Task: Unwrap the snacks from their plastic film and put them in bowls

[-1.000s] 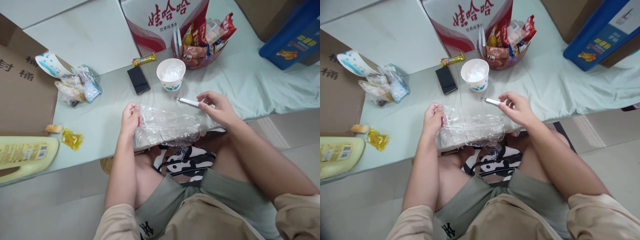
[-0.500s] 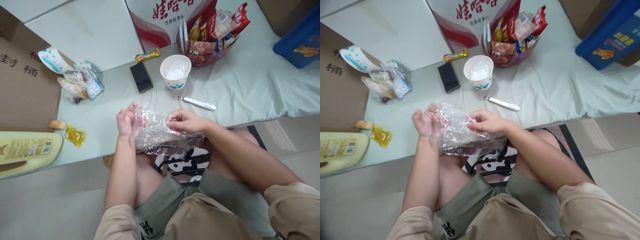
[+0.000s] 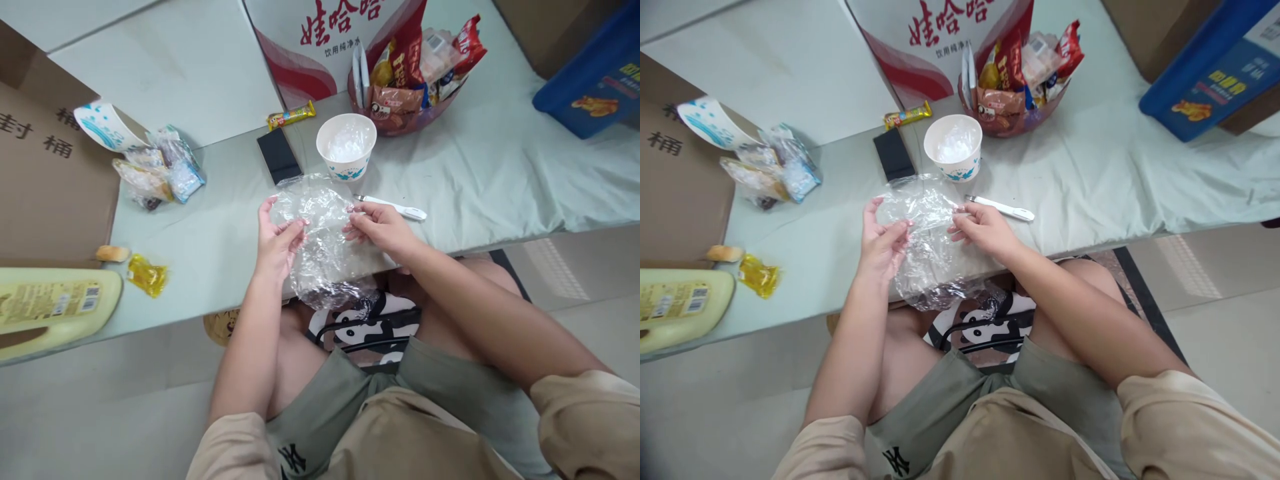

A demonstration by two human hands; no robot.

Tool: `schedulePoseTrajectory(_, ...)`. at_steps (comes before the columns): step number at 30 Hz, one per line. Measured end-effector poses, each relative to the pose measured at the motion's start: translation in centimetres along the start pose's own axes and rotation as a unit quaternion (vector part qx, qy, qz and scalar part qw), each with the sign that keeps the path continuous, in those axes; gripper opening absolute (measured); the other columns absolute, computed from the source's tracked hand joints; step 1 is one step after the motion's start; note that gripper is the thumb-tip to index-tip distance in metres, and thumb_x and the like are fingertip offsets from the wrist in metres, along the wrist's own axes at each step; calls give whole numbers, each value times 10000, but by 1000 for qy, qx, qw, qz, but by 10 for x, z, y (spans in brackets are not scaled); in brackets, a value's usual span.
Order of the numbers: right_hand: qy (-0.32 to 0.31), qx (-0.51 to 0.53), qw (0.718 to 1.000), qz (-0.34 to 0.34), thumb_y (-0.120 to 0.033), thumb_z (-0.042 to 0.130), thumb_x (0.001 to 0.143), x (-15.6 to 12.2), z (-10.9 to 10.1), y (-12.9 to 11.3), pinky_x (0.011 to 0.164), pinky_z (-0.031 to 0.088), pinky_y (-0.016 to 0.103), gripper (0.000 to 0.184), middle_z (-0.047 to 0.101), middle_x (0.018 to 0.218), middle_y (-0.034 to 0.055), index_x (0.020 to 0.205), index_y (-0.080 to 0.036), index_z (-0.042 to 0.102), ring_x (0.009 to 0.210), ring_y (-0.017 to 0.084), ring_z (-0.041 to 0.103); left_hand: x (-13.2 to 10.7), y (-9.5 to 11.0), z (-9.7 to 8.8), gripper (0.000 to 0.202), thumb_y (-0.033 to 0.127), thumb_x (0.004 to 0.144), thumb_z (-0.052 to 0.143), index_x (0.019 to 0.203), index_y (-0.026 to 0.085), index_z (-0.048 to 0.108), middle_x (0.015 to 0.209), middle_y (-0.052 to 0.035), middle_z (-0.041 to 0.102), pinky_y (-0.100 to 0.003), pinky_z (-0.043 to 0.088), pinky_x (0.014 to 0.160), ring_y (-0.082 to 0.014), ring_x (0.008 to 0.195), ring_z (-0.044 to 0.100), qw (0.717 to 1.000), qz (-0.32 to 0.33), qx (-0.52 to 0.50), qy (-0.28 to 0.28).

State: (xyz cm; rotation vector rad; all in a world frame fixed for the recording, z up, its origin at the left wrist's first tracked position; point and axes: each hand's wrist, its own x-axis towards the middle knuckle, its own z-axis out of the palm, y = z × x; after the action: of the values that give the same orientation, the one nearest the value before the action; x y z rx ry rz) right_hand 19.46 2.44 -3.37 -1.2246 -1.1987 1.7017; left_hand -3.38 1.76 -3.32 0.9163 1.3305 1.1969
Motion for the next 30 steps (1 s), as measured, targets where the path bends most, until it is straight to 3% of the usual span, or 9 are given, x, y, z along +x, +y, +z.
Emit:
schedulePoseTrajectory(4, 19, 1, 1000, -8, -402, 648, 932, -4, 0, -2, 676, 599, 350, 684, 745, 903, 68, 1536, -225, 379, 782, 208, 740, 1, 5, -10, 978, 498, 679, 879, 1474, 405, 317, 942, -10, 721, -312, 560, 697, -189, 780, 731, 999, 46, -16, -25)
schedulePoseTrajectory(8, -13, -43, 995, -90, -391, 651, 916, -6, -3, -3, 786, 605, 383, 786, 727, 1000, 53, 1606, -301, 285, 899, 216, 724, -9, 10, -11, 880, 422, 624, 926, 1381, 328, 488, 891, -23, 711, -326, 572, 715, -192, 758, 720, 996, 50, 54, -52)
schedulePoseTrajectory(11, -34, -166, 973, -159, -314, 659, 864, -5, -7, 2, 853, 578, 398, 628, 700, 959, 45, 1471, -253, 510, 882, 206, 671, -15, 11, -13, 586, 341, 632, 901, 1153, 239, 654, 863, -28, 700, -308, 579, 726, -174, 765, 696, 987, 72, 114, -91)
schedulePoseTrajectory(14, 3, -307, 931, -196, -255, 610, 868, -4, -10, 9, 839, 544, 398, 311, 649, 872, 47, 1164, -223, 701, 813, 201, 623, -18, 8, -14, 476, 255, 696, 829, 1158, 234, 716, 849, -13, 684, -308, 571, 741, -163, 769, 665, 956, 97, 242, -132)
schedulePoseTrajectory(19, 59, -377, 876, -295, -248, 583, 854, -9, -8, 5, 1006, 477, 490, 77, 651, 1159, 127, 832, -219, 650, 1120, 298, 609, -17, 4, -14, 239, 202, 763, 740, 988, 244, 807, 922, -46, 614, -366, 553, 835, -187, 862, 619, 892, 215, 395, -34)
schedulePoseTrajectory(21, 15, -326, 894, -306, -266, 579, 847, -14, -6, -1, 1057, 450, 513, 57, 676, 1208, 112, 806, -227, 576, 1176, 303, 607, -19, 8, -13, 91, 257, 717, 796, 805, 235, 795, 1088, -90, 603, -413, 540, 935, -259, 1113, 607, 891, 261, 372, 6)
schedulePoseTrajectory(23, -44, -219, 942, -252, -321, 547, 885, -19, -4, -6, 1008, 492, 488, 124, 724, 1057, 85, 814, -235, 494, 1061, 266, 663, -23, 13, -12, 174, 342, 666, 856, 666, 222, 729, 1187, -103, 616, -444, 526, 998, -310, 1258, 568, 915, 262, 304, -21)
schedulePoseTrajectory(26, -55, -37, 989, -135, -426, 480, 961, -23, 0, -10, 885, 558, 424, 176, 702, 815, 21, 953, -252, 454, 830, 202, 697, -24, 17, -9, 354, 496, 666, 873, 689, 211, 664, 947, -81, 703, -399, 584, 820, -258, 959, 704, 974, 148, 143, -98)
schedulePoseTrajectory(30, -42, 0, 997, -65, -405, 710, 850, -19, 4, -9, 845, 588, 391, 464, 725, 934, 28, 1222, -268, 468, 887, 206, 711, -12, 15, -3, 436, 495, 624, 909, 782, 210, 619, 693, 2, 675, -245, 493, 523, -137, 582, 642, 999, 11, -13, -32)
